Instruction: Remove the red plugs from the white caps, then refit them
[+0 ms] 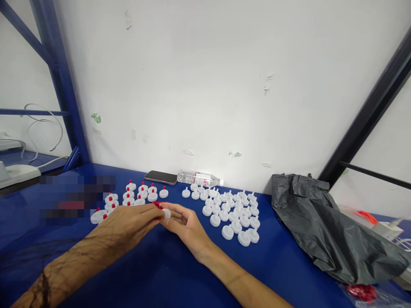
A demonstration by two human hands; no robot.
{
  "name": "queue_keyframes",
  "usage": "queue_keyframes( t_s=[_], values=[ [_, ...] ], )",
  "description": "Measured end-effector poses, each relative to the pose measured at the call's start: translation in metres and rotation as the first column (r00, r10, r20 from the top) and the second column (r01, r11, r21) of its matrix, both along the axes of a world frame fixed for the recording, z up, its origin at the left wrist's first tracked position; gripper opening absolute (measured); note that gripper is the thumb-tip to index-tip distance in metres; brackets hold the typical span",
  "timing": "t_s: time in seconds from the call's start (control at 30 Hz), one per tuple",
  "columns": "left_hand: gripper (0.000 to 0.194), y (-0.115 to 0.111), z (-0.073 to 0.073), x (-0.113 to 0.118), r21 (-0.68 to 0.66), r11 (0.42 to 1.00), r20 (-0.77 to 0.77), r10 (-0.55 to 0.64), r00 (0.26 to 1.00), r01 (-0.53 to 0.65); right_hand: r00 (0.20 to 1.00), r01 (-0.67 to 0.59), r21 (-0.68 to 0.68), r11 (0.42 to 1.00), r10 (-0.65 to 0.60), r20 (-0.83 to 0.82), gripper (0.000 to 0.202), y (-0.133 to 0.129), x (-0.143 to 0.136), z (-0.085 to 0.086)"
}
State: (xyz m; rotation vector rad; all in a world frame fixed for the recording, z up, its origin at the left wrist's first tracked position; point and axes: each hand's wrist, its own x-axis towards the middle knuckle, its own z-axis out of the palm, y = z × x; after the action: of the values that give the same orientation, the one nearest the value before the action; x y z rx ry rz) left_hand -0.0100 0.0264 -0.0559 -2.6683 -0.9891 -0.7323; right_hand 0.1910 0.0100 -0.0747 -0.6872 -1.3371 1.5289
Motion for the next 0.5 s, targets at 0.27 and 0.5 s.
queue_keyframes(
  t_s=[0.27, 0.5],
  values=[
    [0.027, -0.004, 0.007, 0.000, -0.147, 0.989, -0.033, -0.039, 0.999, 0.034, 0.997, 0.031, -0.027, 0.999, -0.029, 0.066, 0.057, -0.003, -0.002, 0.006],
    [0.022, -0.012, 0.015, 0.003, -0.220, 0.975, -0.098, 0.001, 0.995, -0.022, 0.986, 0.090, -0.011, 0.996, -0.087, 0.142, 0.054, 0.000, -0.002, 0.003]
  ],
)
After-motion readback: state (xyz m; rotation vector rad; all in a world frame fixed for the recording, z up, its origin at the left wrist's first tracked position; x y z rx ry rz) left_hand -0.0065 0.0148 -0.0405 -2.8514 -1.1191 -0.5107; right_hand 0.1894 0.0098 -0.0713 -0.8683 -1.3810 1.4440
